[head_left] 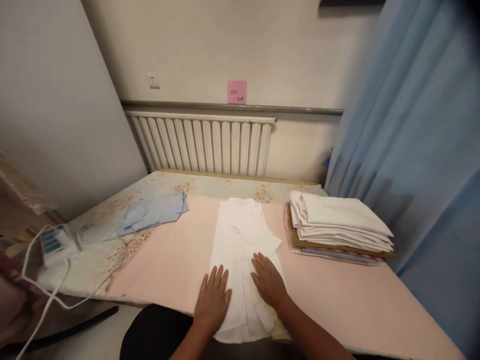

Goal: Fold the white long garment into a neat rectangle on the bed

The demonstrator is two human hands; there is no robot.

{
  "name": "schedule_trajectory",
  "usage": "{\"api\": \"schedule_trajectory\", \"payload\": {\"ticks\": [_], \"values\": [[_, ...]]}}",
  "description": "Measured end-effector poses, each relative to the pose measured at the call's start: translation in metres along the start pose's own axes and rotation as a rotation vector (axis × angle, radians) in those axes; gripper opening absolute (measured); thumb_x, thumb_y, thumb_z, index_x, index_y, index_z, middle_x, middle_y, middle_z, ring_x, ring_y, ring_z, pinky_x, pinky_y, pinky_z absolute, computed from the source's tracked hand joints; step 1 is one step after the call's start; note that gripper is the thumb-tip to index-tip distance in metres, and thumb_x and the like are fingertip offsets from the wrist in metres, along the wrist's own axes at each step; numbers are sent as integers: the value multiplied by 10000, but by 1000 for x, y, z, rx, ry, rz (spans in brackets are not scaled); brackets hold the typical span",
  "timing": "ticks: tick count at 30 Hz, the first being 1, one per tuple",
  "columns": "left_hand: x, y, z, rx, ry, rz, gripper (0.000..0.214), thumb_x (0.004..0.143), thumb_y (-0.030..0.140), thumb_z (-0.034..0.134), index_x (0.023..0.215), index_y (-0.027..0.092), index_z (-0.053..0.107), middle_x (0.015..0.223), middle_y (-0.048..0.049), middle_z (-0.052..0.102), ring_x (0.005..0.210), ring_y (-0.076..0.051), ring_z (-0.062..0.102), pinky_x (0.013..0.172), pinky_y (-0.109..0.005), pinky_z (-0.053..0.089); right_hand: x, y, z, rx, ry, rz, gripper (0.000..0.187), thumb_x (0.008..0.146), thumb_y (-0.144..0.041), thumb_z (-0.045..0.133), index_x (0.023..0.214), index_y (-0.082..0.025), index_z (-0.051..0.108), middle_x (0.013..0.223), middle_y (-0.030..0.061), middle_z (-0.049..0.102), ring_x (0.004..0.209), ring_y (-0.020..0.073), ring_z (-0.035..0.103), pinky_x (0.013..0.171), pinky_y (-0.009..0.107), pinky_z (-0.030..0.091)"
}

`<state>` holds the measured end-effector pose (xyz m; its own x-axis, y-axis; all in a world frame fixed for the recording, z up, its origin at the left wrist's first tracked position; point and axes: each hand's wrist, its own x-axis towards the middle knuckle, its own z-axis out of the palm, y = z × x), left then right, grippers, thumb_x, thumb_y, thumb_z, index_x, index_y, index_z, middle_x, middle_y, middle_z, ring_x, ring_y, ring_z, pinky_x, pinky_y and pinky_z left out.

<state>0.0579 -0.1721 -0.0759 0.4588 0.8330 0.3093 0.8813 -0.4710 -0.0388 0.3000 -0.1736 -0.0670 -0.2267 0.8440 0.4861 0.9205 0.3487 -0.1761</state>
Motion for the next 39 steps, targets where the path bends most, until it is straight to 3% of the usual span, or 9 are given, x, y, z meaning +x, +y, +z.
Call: {"api": "schedule_trajectory", "payload": {"ticks": [17, 27, 33, 39], "values": [[-17, 4, -7, 38, 147, 48, 470, 914, 309, 388, 1364, 197, 470, 1428, -70, 473, 1320, -263, 415, 1079, -451, 302, 1, -2, -2, -7, -16, 7, 420, 892, -203, 458, 1303, -137, 518, 1401, 104, 484, 1357, 244, 352, 1114, 453, 325], [-31, 7, 0, 109, 232, 62, 469, 886, 248, 428, 1347, 189, 488, 1423, -51, 484, 1325, -257, 404, 1080, -437, 283, 2, -4, -5, 23, -31, 38, 410, 890, -212, 471, 1289, -141, 533, 1398, 89, 491, 1349, 241, 364, 1122, 437, 318], [-28, 7, 0, 69, 197, 36, 453, 907, 254, 401, 1352, 222, 479, 1423, -29, 483, 1322, -252, 410, 1080, -463, 276, 4, -5, -6, 25, -16, 43, 408, 886, -218, 476, 1282, -146, 541, 1399, 84, 491, 1346, 241, 368, 1121, 434, 323], [-3, -10, -3, -2, 27, -43, 443, 936, 336, 355, 1337, 217, 500, 1424, -46, 477, 1324, -265, 412, 1064, -498, 311, 5, -6, -7, 32, -20, 61, 402, 878, -209, 490, 1269, -145, 554, 1386, 82, 506, 1339, 240, 380, 1120, 428, 328]]}}
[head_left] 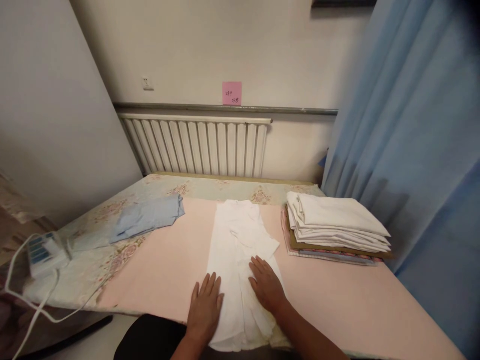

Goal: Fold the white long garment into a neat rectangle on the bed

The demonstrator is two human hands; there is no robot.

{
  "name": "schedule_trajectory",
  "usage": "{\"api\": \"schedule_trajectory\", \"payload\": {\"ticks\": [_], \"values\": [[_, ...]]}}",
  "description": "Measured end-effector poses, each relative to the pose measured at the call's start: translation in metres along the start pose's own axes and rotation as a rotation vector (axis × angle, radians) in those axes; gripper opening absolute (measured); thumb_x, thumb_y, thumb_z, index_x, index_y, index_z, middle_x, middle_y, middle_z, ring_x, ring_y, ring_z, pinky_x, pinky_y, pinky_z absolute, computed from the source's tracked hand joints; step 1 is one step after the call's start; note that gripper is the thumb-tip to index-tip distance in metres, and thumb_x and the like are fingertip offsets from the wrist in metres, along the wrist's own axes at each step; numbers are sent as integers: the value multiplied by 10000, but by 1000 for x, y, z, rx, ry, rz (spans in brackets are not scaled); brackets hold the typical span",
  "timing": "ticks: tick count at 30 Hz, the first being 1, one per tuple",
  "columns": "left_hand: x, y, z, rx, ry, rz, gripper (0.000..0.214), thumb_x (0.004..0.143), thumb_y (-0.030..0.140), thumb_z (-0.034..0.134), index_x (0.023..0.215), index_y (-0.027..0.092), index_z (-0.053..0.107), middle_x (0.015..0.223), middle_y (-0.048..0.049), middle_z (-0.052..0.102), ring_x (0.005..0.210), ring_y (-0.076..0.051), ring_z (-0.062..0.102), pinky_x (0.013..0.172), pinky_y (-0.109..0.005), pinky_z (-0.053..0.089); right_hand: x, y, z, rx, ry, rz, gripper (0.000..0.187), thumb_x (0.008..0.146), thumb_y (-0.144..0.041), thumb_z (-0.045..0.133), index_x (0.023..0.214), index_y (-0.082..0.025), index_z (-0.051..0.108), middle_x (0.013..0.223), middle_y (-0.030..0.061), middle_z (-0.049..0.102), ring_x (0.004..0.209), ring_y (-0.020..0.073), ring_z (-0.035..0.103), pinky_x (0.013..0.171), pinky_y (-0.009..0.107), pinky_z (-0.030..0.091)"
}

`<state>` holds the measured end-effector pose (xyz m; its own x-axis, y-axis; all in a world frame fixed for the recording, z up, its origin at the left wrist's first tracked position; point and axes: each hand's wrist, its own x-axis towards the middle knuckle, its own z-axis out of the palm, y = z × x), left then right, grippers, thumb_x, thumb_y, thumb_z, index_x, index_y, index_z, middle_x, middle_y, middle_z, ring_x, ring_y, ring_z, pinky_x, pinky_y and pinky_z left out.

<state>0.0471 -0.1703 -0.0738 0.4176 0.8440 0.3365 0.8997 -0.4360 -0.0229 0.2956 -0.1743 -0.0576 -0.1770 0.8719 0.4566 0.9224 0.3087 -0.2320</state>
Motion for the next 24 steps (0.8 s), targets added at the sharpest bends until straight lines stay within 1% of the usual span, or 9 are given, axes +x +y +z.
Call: {"api": "schedule_trajectory", "payload": {"ticks": [3, 6, 8, 13, 16, 18, 20, 22, 24], "values": [[16, -20, -2, -27, -52, -52, 455, 934, 349, 352, 1341, 207, 498, 1427, -61, 469, 1331, -266, 404, 1061, -496, 327, 0, 0, 0, -10, -1, -14, 414, 868, -185, 491, 1278, -150, 545, 1386, 85, 505, 1342, 237, 377, 1116, 432, 333], [25, -38, -2, -53, -28, -34, 458, 942, 356, 330, 1344, 210, 495, 1424, -63, 475, 1330, -247, 409, 1058, -469, 347, 0, 0, 0, -9, 1, -14, 411, 870, -188, 486, 1275, -160, 548, 1385, 85, 506, 1340, 234, 381, 1114, 433, 336], [27, -45, -1, -63, 7, -18, 454, 947, 347, 317, 1334, 205, 506, 1409, -64, 495, 1322, -235, 421, 1054, -452, 360, -1, 0, 1, 0, 9, -7, 404, 875, -202, 481, 1271, -167, 553, 1380, 80, 512, 1336, 235, 387, 1113, 432, 337], [25, -45, -1, -90, 66, -42, 434, 932, 315, 339, 1285, 191, 558, 1354, -77, 555, 1289, -226, 464, 1046, -430, 375, -3, 9, 10, -5, 6, -32, 402, 860, -184, 473, 1251, -162, 568, 1356, 87, 536, 1326, 230, 403, 1093, 436, 364], [25, -45, 0, -102, 59, -58, 433, 928, 309, 340, 1277, 188, 566, 1353, -71, 557, 1285, -215, 468, 1054, -417, 369, 0, 21, 12, -36, -9, -31, 400, 869, -198, 450, 1246, -144, 573, 1303, 113, 577, 1258, 231, 481, 1042, 420, 417], [25, -46, 1, -104, 58, -62, 433, 926, 302, 338, 1273, 188, 570, 1348, -68, 562, 1280, -211, 474, 1055, -417, 371, 7, 29, 9, -77, -18, -22, 425, 861, -168, 429, 1265, -152, 560, 1295, 114, 582, 1227, 233, 507, 1023, 418, 423], [25, -47, 1, -104, 62, -61, 431, 919, 294, 347, 1268, 184, 575, 1340, -70, 569, 1274, -212, 481, 1052, -418, 377, 18, 35, 3, -133, -59, -43, 480, 819, -93, 429, 1274, -178, 553, 1323, 99, 562, 1252, 243, 479, 1026, 420, 401], [25, -47, 2, -98, 65, -64, 429, 912, 292, 360, 1262, 179, 581, 1338, -72, 571, 1270, -215, 485, 1050, -417, 382, 30, 39, -2, -197, -130, -64, 533, 770, -27, 442, 1262, -193, 561, 1342, 93, 546, 1276, 256, 452, 1018, 416, 386], [24, -48, 3, -87, 67, -68, 428, 908, 291, 367, 1259, 176, 584, 1339, -69, 570, 1267, -216, 490, 1049, -412, 386, 41, 42, -5, -251, -189, -64, 549, 746, 5, 454, 1250, -183, 566, 1333, 108, 552, 1261, 263, 467, 999, 411, 386]]}}
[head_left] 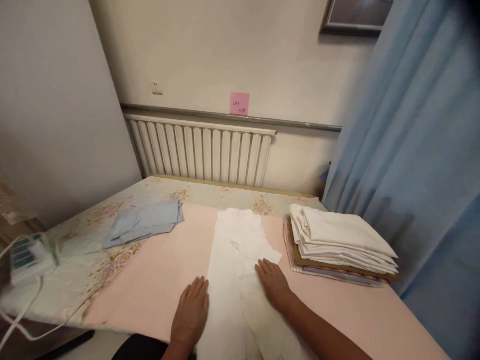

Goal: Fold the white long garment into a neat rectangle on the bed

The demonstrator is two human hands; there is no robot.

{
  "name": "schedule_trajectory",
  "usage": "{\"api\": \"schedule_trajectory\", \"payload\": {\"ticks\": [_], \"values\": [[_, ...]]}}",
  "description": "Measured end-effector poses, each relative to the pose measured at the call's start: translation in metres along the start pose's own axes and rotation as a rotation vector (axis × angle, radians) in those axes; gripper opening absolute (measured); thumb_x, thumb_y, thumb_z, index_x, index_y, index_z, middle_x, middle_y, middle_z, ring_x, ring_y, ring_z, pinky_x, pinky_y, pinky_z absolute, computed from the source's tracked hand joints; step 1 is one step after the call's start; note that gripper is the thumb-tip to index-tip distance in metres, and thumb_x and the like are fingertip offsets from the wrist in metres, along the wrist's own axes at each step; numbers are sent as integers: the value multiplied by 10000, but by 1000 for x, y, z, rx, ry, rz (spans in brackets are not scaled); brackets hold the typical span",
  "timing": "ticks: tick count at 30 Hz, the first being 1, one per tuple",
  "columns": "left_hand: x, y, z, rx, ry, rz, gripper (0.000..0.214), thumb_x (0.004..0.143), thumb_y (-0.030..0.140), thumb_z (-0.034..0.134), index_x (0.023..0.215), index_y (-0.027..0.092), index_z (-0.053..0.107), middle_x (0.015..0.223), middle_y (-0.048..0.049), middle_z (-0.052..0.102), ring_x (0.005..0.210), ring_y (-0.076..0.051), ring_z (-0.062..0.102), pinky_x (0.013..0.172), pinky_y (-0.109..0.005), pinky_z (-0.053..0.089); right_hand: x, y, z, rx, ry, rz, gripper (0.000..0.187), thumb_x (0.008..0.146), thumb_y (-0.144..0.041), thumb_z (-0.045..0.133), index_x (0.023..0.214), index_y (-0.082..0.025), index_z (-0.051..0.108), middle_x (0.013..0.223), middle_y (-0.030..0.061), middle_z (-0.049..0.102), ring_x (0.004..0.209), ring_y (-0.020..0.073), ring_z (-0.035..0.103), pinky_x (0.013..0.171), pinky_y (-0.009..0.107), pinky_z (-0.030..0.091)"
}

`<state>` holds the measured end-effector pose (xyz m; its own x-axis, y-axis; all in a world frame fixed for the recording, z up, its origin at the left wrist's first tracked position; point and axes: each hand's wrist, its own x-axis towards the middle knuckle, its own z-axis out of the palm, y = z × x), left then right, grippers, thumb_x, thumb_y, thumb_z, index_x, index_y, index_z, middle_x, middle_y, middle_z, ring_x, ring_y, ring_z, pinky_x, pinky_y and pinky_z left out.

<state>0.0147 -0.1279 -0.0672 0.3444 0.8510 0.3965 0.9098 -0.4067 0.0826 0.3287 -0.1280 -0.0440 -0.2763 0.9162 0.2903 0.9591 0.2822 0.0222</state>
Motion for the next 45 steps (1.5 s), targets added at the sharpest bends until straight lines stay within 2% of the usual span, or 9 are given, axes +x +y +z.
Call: {"api": "schedule_trajectory", "payload": {"ticks": [9, 14, 17, 23, 27, 32, 34, 38, 45], "values": [[-2, -5, 7, 58, 57, 43, 420, 882, 246, 388, 1241, 187, 598, 1319, -62, 588, 1243, -221, 515, 1029, -398, 407, 59, 14, -45, 16, -9, 123, 312, 841, -90, 423, 1010, -211, 656, 869, 67, 719, 800, 205, 662, 722, 293, 442], [-2, -6, 10, 59, 85, 38, 412, 875, 236, 393, 1224, 190, 608, 1305, -56, 601, 1234, -213, 523, 1028, -390, 405, 127, 14, -99, 41, 102, 180, 336, 892, -175, 381, 1143, -236, 596, 1025, 47, 703, 917, 204, 644, 751, 286, 422], [-2, -6, 10, 46, 95, 41, 408, 874, 235, 396, 1218, 187, 611, 1298, -59, 606, 1234, -214, 523, 1030, -391, 402, 137, -4, -115, 58, 150, 179, 362, 922, -209, 339, 1214, -255, 549, 1081, 31, 685, 957, 195, 628, 778, 287, 417], [-3, -4, 9, 42, 89, 37, 408, 873, 229, 397, 1218, 175, 608, 1298, -69, 605, 1233, -225, 523, 1031, -401, 401, 69, -60, -71, 65, -50, 23, 274, 891, -171, 404, 1025, -234, 634, 869, 48, 699, 788, 192, 630, 702, 281, 426], [-3, -4, 9, 49, 89, 33, 407, 874, 233, 397, 1218, 183, 608, 1293, -66, 609, 1229, -224, 527, 1027, -400, 404, 34, -69, -47, 188, -104, -19, 107, 838, -289, 557, 851, -253, 658, 891, 15, 697, 859, 186, 621, 707, 254, 433], [-4, -5, 11, 49, 102, 28, 407, 866, 234, 398, 1206, 183, 617, 1290, -63, 612, 1221, -221, 534, 1020, -397, 411, 36, -37, -47, 470, 17, 371, 338, 936, -353, 364, 771, -235, 634, 786, -6, 691, 736, 143, 621, 667, 231, 423], [-4, -5, 12, 52, 104, 31, 408, 864, 235, 398, 1204, 186, 619, 1287, -61, 614, 1217, -220, 537, 1021, -395, 411, 36, -23, -43, 463, 41, 510, 301, 910, -326, 396, 750, -226, 629, 756, 6, 691, 715, 154, 624, 640, 239, 414], [-4, -4, 11, 57, 105, 27, 411, 868, 232, 393, 1209, 180, 615, 1293, -61, 610, 1223, -220, 532, 1027, -396, 406, 30, -11, -25, 436, 13, 599, 109, 774, -229, 535, 770, -208, 643, 740, 34, 695, 684, 175, 631, 583, 244, 393], [-4, -5, 13, 41, 109, 31, 408, 869, 239, 397, 1206, 179, 618, 1285, -66, 615, 1214, -227, 540, 1018, -400, 411, 36, -6, 1, 481, -29, 697, 152, 630, -143, 564, 743, -200, 648, 698, 20, 699, 642, 165, 639, 540, 221, 407]]}}
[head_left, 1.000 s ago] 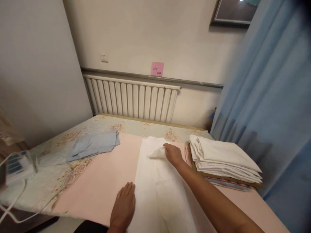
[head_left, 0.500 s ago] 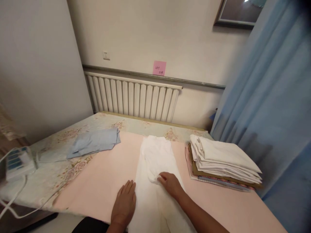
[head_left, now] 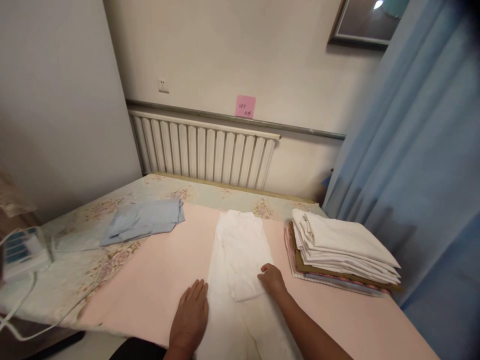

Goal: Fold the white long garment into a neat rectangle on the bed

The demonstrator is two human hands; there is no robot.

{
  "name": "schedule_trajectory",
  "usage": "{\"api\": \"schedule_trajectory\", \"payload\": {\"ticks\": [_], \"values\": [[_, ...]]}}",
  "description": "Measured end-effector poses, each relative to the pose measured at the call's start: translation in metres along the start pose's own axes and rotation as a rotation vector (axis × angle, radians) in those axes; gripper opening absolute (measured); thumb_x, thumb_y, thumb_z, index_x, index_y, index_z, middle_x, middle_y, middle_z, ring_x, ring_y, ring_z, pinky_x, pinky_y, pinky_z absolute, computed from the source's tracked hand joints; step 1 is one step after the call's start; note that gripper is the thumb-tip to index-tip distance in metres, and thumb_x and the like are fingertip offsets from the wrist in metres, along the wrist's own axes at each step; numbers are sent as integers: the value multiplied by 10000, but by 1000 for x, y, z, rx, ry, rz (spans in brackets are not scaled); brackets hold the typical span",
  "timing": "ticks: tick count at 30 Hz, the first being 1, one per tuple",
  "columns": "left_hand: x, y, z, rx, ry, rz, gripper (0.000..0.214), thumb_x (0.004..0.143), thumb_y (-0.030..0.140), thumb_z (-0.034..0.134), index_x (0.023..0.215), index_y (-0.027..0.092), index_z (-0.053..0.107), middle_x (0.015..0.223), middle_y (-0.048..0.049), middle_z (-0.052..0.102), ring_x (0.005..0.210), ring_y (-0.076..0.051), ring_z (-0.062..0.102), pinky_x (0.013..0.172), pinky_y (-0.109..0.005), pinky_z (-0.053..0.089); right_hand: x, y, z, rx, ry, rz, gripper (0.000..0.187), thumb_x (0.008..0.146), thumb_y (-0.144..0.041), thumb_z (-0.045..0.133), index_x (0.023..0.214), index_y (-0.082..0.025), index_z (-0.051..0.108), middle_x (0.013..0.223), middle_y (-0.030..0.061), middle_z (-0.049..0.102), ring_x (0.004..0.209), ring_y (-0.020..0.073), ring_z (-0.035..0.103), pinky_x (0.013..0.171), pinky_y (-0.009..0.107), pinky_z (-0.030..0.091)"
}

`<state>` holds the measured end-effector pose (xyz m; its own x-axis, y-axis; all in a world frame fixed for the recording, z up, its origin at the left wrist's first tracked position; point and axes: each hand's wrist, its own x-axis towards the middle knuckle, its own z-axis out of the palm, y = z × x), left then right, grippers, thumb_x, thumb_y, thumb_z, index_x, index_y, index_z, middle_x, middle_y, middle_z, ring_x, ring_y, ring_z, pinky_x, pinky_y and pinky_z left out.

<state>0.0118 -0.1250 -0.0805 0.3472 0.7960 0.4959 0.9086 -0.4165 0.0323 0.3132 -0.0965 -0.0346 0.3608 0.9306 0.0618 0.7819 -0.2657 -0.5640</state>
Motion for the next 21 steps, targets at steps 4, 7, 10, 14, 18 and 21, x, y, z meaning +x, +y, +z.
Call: {"api": "schedule_trajectory", "payload": {"ticks": [4, 7, 10, 14, 18, 21], "values": [[0, 0, 0, -11, -5, -13, 408, 866, 233, 403, 1213, 187, 612, 1301, -66, 603, 1230, -225, 524, 1032, -400, 391, 12, -4, -6, 25, -35, 19, 153, 594, -92, 520, 622, -193, 632, 628, -1, 677, 602, 142, 619, 515, 196, 384], [0, 1, -1, -4, -5, -11, 406, 866, 225, 408, 1214, 174, 610, 1298, -71, 605, 1229, -226, 523, 1034, -403, 384, 22, -11, -22, 36, -12, 31, 177, 624, -105, 500, 659, -191, 650, 647, -3, 675, 628, 136, 612, 531, 191, 377], [0, 1, -2, 9, 4, 0, 404, 871, 220, 406, 1217, 163, 605, 1296, -77, 607, 1224, -224, 525, 1034, -401, 379, 31, -18, -42, 25, 54, 54, 204, 675, -146, 480, 750, -184, 666, 706, 12, 679, 689, 149, 608, 557, 203, 369], [-1, 0, 0, 16, 26, 10, 399, 870, 221, 413, 1216, 167, 605, 1290, -76, 611, 1222, -221, 525, 1033, -392, 378, 42, -20, -62, -6, 102, 58, 208, 711, -164, 461, 774, -175, 659, 727, 19, 671, 687, 149, 592, 559, 211, 351], [-1, -1, 0, 36, 34, 28, 399, 863, 217, 421, 1209, 161, 610, 1281, -78, 617, 1214, -219, 532, 1030, -387, 385, 56, -20, -75, -62, 122, 11, 229, 745, -164, 448, 817, -187, 664, 759, 24, 675, 707, 149, 589, 595, 220, 354], [-1, -1, 0, 78, 45, 38, 395, 859, 220, 420, 1191, 157, 625, 1265, -76, 629, 1196, -218, 548, 1013, -384, 404, 68, -24, -85, -124, 152, -47, 255, 776, -155, 439, 887, -176, 667, 813, 49, 681, 778, 160, 594, 667, 233, 363]]}}
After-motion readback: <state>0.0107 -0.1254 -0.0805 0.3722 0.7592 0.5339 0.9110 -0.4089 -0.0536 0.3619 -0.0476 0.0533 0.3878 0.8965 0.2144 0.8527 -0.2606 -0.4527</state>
